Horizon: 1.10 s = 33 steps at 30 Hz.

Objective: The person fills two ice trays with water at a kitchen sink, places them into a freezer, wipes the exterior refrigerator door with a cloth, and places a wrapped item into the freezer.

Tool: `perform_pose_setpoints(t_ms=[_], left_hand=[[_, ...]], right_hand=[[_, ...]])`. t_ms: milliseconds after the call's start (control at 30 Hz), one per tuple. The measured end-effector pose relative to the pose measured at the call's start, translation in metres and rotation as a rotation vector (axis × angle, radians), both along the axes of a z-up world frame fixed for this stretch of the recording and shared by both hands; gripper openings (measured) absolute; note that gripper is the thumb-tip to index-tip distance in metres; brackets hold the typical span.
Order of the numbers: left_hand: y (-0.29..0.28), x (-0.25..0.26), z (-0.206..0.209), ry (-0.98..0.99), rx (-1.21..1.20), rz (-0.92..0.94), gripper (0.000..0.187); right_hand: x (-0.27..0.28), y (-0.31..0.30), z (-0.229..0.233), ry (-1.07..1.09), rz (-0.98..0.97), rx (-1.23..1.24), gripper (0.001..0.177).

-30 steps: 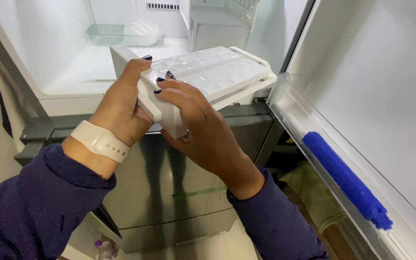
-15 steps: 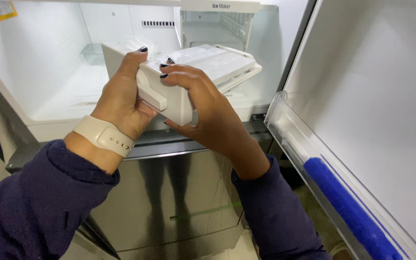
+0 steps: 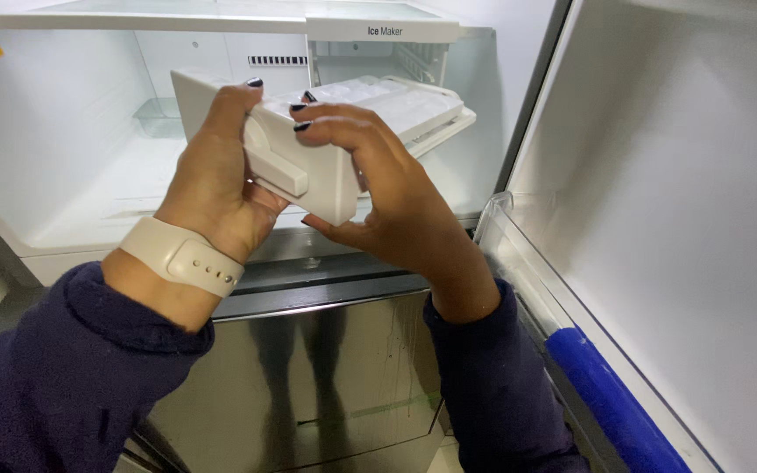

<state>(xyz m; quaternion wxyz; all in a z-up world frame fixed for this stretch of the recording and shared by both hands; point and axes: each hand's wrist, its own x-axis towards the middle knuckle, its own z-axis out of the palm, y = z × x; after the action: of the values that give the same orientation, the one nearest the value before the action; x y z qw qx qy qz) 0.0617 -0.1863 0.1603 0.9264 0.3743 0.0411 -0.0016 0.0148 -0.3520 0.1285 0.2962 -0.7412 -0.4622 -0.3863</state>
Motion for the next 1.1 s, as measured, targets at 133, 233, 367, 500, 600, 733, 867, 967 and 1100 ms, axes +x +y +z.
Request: perform_pose_setpoints(t_ms=[133,233,367,500,600,733,867,967,1100], left_hand=[[-0.007,-0.006,0.006,-0.009,0.020,-0.010,0.019],[-0.015,-0.009,0.012,-0.001,0.024,0.027,0.018],[-0.026,-0.009,0.013,-0.007,-0.050,0.094,0.026],[-0.036,-0.018,0.017,0.013,-0.025,0.153,0.036],[-0.039,-0.021,0.018,-0.027,-0.093,0.120,0.031],[-0.038,-0.026,0.015,-0.039,-0.059,0.100,0.039],[-0.025,-0.021,0.004,-0.025,0.155,0.049,0.041],[-0.003,-0.004,-0.011,-0.035,0.300,-0.018,0.038],[0.032,0.021,-0.022,-0.043,0.513,-0.105,0.024]], right_hand=[[0.001,-0.008,0.006,0.018,-0.006,-0.018,0.064],[0.010,-0.018,0.006,0.048,0.018,0.024,0.063],[0.020,-0.029,0.007,0.079,-0.006,0.031,0.063],[0.031,-0.040,0.007,0.050,-0.007,0.043,0.062],[0.034,-0.046,0.007,0.059,0.051,0.087,0.062],[0.046,-0.055,0.002,0.048,0.124,0.121,0.065],[0.052,-0.060,-0.003,0.083,0.163,0.132,0.066],[0.061,-0.066,-0.004,0.078,0.177,0.134,0.067],[0.065,-0.062,-0.004,0.065,0.248,0.162,0.062]])
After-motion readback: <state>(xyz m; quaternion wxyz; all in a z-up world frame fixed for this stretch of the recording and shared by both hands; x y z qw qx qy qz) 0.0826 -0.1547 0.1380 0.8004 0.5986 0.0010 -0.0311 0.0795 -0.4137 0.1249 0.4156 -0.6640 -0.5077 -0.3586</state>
